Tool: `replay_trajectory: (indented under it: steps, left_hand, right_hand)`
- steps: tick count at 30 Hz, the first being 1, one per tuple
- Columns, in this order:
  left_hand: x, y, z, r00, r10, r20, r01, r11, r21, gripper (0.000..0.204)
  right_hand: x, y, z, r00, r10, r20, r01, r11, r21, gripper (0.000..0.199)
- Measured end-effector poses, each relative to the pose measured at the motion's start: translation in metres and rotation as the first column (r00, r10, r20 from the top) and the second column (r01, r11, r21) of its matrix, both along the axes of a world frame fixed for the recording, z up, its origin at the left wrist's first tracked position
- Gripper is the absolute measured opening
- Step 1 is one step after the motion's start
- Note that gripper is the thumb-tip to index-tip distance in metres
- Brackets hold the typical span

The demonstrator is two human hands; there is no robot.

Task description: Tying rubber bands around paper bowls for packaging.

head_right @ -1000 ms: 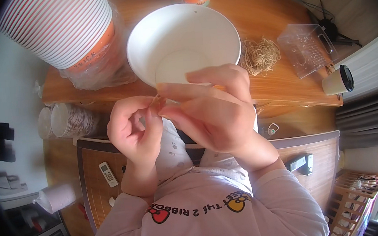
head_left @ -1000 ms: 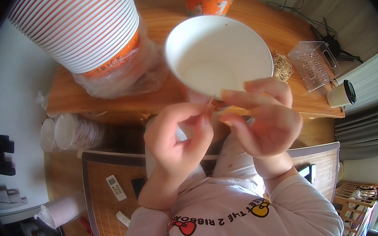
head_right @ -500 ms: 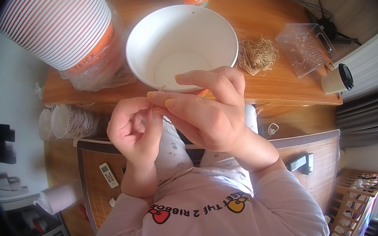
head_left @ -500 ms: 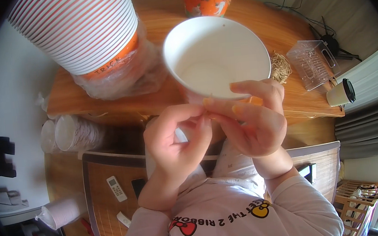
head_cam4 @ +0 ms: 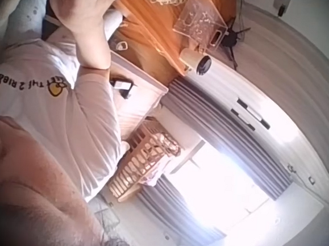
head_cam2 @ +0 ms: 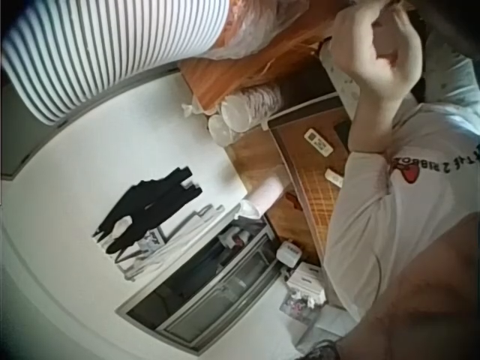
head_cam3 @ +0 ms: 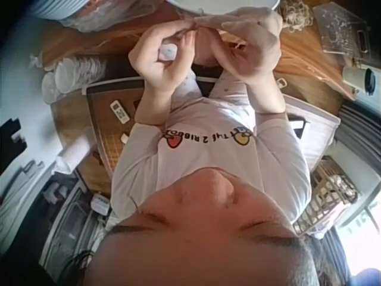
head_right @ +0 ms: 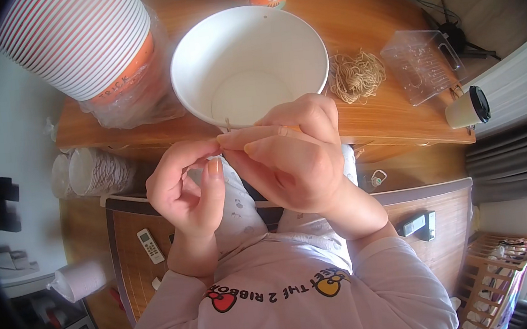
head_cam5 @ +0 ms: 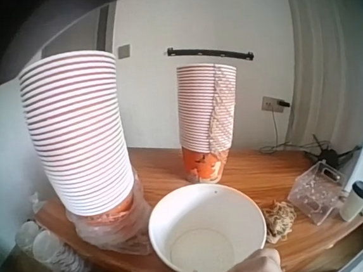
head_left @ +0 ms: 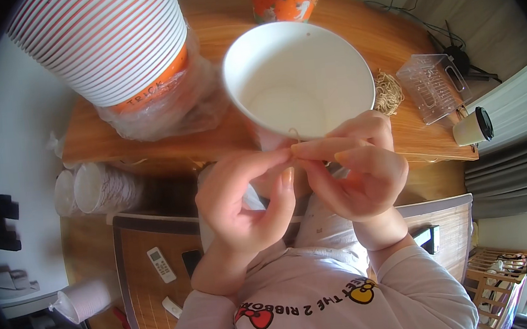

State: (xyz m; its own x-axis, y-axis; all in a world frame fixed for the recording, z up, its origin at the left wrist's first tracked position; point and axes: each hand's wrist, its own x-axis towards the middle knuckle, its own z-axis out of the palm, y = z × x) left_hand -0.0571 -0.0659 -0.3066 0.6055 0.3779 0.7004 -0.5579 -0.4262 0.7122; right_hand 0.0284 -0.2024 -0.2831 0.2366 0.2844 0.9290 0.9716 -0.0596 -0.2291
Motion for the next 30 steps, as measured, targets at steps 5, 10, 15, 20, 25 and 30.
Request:
replay_trajectory:
  steps: [5,10,15,20,25,30]
  left_hand:
    - [0.002,-0.004,-0.001,0.999,0.049,-0.015,-0.050,0.998,-0.023,0.020]
    - [0.001,-0.006,0.002,0.997,0.066,-0.035,-0.066,0.998,0.015,0.018]
    - [0.000,-0.004,-0.001,0.999,-0.006,-0.047,0.005,1.000,-0.023,0.015]
    - [-0.001,-0.004,-0.002,0.990,-0.121,-0.068,0.109,0.982,-0.153,0.012]
    - [-0.002,-0.005,-0.002,0.991,-0.116,-0.060,0.107,0.984,-0.146,0.014]
    - [0.000,-0.006,-0.006,0.993,-0.105,-0.051,0.095,0.981,-0.166,0.016]
  right_hand:
    - [-0.001,0.000,-0.003,0.999,-0.037,0.018,0.036,0.999,0.018,0.042]
    - [-0.008,-0.006,0.003,0.989,-0.143,0.044,0.146,0.987,-0.069,0.043]
    - [-0.010,-0.006,0.000,0.986,-0.161,0.031,0.164,0.982,-0.097,0.041]
    - [-0.013,-0.005,0.001,0.982,-0.182,0.054,0.186,0.978,-0.099,0.041]
    - [-0.015,-0.007,0.003,0.979,-0.193,0.057,0.200,0.968,-0.151,0.040]
    - [-0.016,-0.004,0.000,0.973,-0.225,0.060,0.232,0.962,-0.144,0.040]
